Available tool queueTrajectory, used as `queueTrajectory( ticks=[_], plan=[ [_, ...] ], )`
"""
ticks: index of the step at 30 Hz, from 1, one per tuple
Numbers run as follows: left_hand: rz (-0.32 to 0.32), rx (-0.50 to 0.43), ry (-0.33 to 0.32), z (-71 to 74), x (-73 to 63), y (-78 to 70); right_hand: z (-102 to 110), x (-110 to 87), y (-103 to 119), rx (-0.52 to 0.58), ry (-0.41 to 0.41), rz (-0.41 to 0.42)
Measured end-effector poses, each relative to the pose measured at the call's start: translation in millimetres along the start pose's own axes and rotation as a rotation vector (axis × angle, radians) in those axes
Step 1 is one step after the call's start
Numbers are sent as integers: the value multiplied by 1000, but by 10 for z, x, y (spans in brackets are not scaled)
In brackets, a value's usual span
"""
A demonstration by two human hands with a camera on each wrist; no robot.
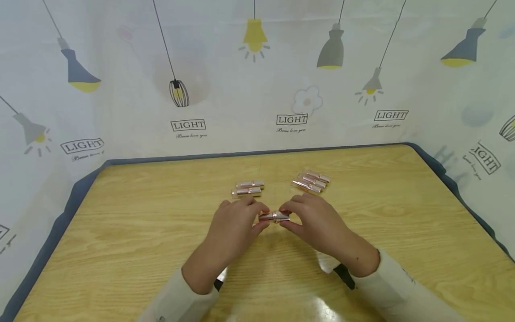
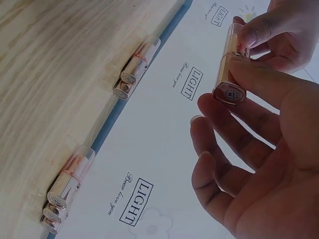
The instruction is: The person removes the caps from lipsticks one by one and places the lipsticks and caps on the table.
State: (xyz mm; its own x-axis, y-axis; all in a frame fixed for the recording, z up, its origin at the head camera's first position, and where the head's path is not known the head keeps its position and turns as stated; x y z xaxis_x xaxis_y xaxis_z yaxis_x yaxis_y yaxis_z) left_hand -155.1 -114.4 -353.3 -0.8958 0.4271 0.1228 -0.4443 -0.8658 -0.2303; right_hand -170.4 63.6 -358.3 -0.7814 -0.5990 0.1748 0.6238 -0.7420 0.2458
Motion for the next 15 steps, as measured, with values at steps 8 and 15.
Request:
queueTrajectory(
  ticks=[8,15],
  plan=[
    [-7,-17,-14,-1,-8,5,16,-1,7,30,28,1],
    [-8,-10,-12,-1,-13,9,20,-4,6,37,40,-12]
  ],
)
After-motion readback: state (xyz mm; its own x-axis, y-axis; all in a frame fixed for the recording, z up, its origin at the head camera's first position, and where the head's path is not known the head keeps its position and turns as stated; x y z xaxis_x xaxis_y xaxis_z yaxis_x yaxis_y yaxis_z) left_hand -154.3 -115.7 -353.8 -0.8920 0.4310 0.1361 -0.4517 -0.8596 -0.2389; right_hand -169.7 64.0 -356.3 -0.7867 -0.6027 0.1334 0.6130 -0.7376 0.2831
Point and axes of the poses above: each hand's wrist, its own x-axis towards the middle knuckle, its own z-axis out of the back of the hand, y = z × x, the point moved 3 cm from there along x, towards the middle knuckle, and after that the axes turned 6 degrees about y, right-handed, at the moved point
